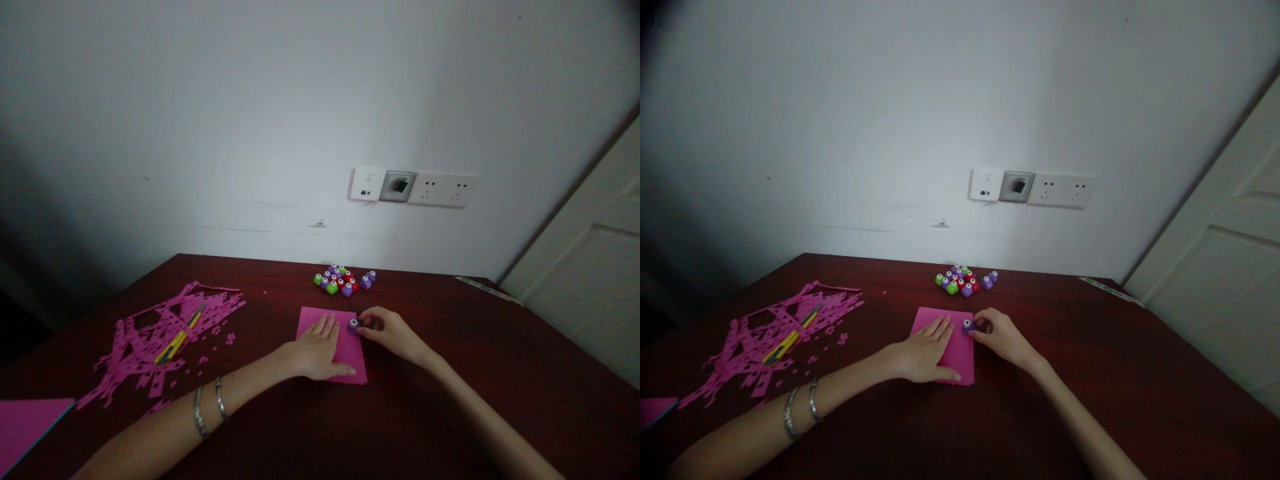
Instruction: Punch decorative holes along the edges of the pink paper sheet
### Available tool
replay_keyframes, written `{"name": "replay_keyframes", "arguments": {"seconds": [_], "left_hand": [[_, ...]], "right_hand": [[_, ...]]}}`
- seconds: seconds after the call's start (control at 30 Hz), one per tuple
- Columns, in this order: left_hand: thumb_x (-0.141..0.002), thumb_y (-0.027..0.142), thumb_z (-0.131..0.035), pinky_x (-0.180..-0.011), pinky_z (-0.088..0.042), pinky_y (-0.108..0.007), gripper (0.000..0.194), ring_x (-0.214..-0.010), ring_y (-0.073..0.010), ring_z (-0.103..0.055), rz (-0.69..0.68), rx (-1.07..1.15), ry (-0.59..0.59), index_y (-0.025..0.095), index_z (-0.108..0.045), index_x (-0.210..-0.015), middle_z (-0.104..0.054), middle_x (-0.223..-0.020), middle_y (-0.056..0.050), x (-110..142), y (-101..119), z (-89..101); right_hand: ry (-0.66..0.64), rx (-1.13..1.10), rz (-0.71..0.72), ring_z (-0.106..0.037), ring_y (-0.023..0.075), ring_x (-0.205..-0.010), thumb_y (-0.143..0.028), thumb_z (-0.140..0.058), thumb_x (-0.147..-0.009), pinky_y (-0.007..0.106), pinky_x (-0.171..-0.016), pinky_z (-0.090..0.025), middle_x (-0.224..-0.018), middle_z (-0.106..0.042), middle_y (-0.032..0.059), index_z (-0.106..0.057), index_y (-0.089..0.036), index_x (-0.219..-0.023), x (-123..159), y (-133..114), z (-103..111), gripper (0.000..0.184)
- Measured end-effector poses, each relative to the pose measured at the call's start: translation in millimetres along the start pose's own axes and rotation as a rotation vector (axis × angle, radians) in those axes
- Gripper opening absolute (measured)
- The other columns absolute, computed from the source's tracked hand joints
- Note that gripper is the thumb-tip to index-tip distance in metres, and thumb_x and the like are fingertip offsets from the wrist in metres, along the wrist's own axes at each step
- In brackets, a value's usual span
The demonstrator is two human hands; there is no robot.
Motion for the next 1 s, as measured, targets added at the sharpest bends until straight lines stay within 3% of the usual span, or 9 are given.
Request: {"name": "replay_keyframes", "arguments": {"seconds": [0.13, 0.33, 0.5, 0.73, 1.0], "left_hand": [[-0.069, 0.076, -0.036, -0.108, -0.013, -0.046, 0.108, -0.135, -0.0346, 0.001, -0.006, 0.000, -0.023, 0.001, -0.008, -0.141, 0.001, -0.146, -0.020, 0, -2, -6.6], [-0.069, 0.076, -0.037, -0.108, -0.011, -0.046, 0.109, -0.134, -0.0336, 0.006, -0.008, 0.002, -0.028, 0.001, -0.006, -0.141, 0.006, -0.145, -0.020, -1, -2, -6.6], [-0.069, 0.076, -0.035, -0.109, -0.008, -0.044, 0.109, -0.134, -0.0327, 0.009, 0.001, -0.005, -0.050, 0.000, -0.004, -0.140, 0.010, -0.145, -0.019, -1, -2, -6.6], [-0.068, 0.079, -0.033, -0.109, -0.009, -0.046, 0.111, -0.134, -0.0343, 0.006, -0.008, -0.001, -0.046, 0.000, -0.002, -0.141, 0.008, -0.146, -0.017, -2, -4, -8.9], [-0.066, 0.079, -0.034, -0.109, -0.008, -0.046, 0.113, -0.134, -0.0341, 0.006, -0.008, -0.006, -0.046, 0.000, -0.002, -0.140, 0.009, -0.145, -0.019, -2, -5, -8.2]], "right_hand": [[-0.028, -0.017, 0.043, -0.051, 0.0117, -0.065, -0.033, -0.064, -0.072, 0.025, -0.060, -0.044, -0.092, -0.059, 0.0052, -0.061, -0.017, -0.099, 2, 6, -8, 0.032], [-0.043, 0.013, 0.072, -0.049, 0.0119, -0.066, -0.024, -0.061, -0.075, 0.025, -0.063, -0.043, -0.090, -0.058, 0.0041, -0.063, -0.019, -0.096, 0, 2, -12, 0.022], [-0.044, -0.004, 0.078, -0.049, 0.0123, -0.067, -0.026, -0.060, -0.077, 0.024, -0.063, -0.042, -0.088, -0.059, 0.0033, -0.064, -0.019, -0.094, 0, 2, -10, 0.019], [-0.056, 0.011, 0.056, -0.050, 0.0129, -0.067, -0.030, -0.062, -0.075, 0.025, -0.063, -0.041, -0.086, -0.061, 0.0033, -0.065, -0.018, -0.093, 0, 12, 9, 0.022], [-0.022, -0.027, -0.023, -0.051, 0.0143, -0.069, -0.039, -0.061, -0.073, 0.026, -0.064, -0.042, -0.086, -0.062, 0.0043, -0.065, -0.017, -0.093, 1, 40, 29, 0.030]]}}
Point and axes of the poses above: each hand's wrist, its own x-axis away from the middle knuckle, its own z-axis out of the back of the hand, y = z × x, the point moved 4 cm from there along -x, towards the middle knuckle
